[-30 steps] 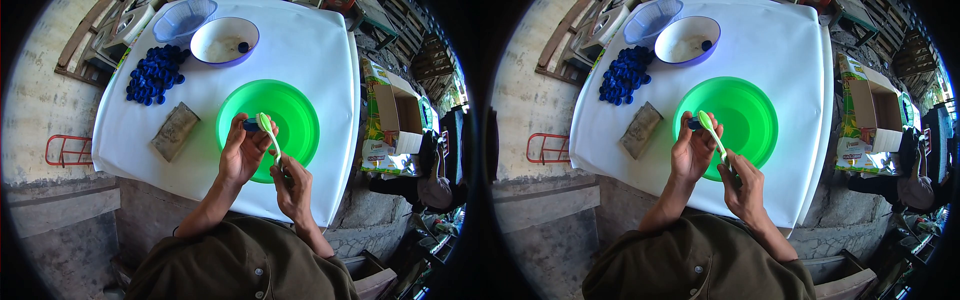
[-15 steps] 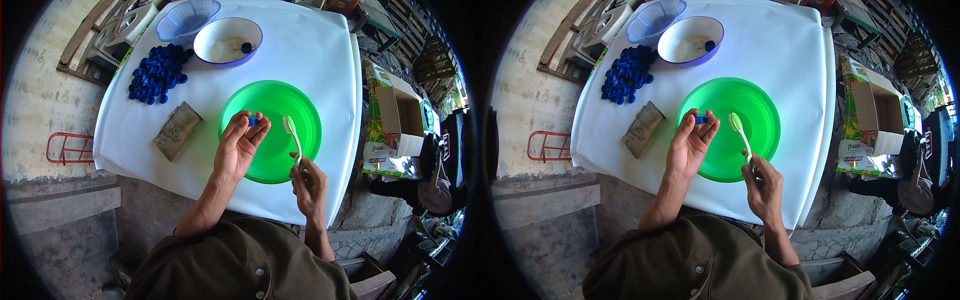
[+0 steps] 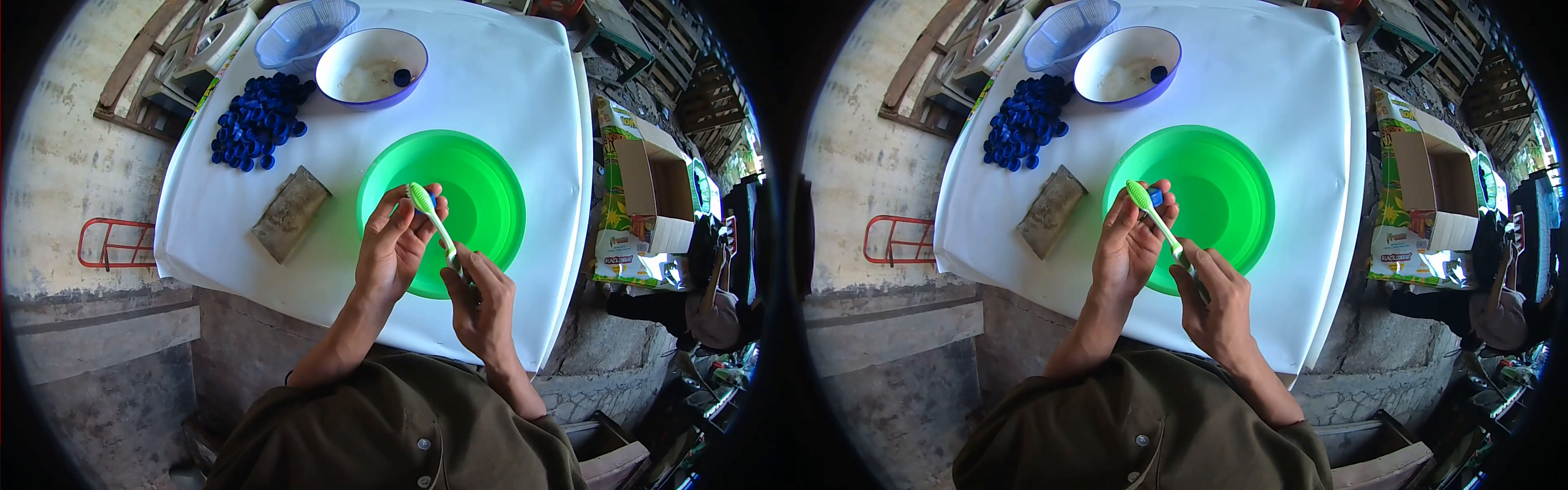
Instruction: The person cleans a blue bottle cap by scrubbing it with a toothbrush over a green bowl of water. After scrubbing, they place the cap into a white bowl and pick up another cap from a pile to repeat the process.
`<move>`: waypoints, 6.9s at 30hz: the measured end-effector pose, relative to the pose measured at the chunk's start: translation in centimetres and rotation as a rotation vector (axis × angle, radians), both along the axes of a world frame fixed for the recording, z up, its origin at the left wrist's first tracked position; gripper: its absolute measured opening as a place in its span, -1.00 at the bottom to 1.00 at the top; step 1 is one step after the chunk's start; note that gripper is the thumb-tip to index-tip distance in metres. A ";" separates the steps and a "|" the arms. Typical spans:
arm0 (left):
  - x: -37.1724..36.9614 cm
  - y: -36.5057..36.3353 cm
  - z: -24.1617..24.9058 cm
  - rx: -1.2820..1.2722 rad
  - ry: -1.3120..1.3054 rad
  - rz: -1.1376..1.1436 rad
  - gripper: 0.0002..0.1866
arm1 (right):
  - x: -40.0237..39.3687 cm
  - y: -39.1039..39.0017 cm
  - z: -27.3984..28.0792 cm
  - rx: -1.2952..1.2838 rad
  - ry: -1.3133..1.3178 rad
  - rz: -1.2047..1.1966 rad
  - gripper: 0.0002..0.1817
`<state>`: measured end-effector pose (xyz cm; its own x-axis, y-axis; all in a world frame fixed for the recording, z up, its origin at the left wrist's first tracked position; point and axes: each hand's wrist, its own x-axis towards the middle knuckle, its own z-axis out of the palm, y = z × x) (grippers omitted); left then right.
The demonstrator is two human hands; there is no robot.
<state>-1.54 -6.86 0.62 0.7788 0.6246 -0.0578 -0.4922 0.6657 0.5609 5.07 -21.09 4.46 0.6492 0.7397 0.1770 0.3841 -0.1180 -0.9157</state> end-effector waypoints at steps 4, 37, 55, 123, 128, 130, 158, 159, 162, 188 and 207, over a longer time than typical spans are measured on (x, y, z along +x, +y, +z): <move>-0.1 0.6 -0.2 -0.023 -0.049 0.050 -0.65 | -0.8 -0.5 -1.1 0.001 -0.040 -0.006 -0.61; -0.5 1.1 -1.1 -0.025 -0.312 -0.097 -0.58 | -0.9 -0.6 -1.0 -0.014 0.233 0.045 -0.70; -0.2 0.7 -1.4 -0.184 -0.402 -0.180 -0.60 | -1.0 -1.1 -1.3 -0.095 0.409 0.109 -0.71; -0.6 0.6 -1.1 -0.043 -0.281 -0.332 -0.32 | -0.8 -0.8 -0.9 -0.068 0.478 0.034 -0.71; 0.1 1.7 -1.1 -0.093 -0.387 -0.277 -0.39 | -1.3 -1.0 -1.1 -0.079 0.407 0.064 -0.74; 0.0 1.6 -1.0 -0.051 -0.351 -0.295 -0.38 | -1.4 -1.1 -1.1 -0.064 0.380 0.058 -0.75; 1.9 1.3 -2.6 1.562 0.905 -0.341 -0.70 | 4.0 -4.5 -1.5 -0.221 0.331 -0.109 -0.76; 2.0 1.2 -3.1 1.558 0.913 -0.366 -0.68 | 3.9 -4.5 -1.5 -0.221 0.334 -0.104 -0.76; 2.1 1.3 -3.3 1.707 0.962 -0.411 -0.62 | 3.9 -4.4 -1.5 -0.215 0.336 -0.096 -0.75; 0.3 3.2 0.4 1.368 0.682 0.129 -0.55 | 6.4 0.2 -0.5 -0.641 -0.545 0.201 -0.90; -0.4 3.6 0.0 0.848 0.400 0.046 -0.45 | 3.3 -1.4 -0.2 -0.147 -0.135 0.063 -0.60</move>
<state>-1.89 -3.25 0.57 0.7730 0.6105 0.1728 -0.1739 -0.0580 0.9831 8.41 -22.49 4.25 0.5781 0.8026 0.1467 0.5131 -0.2178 -0.8302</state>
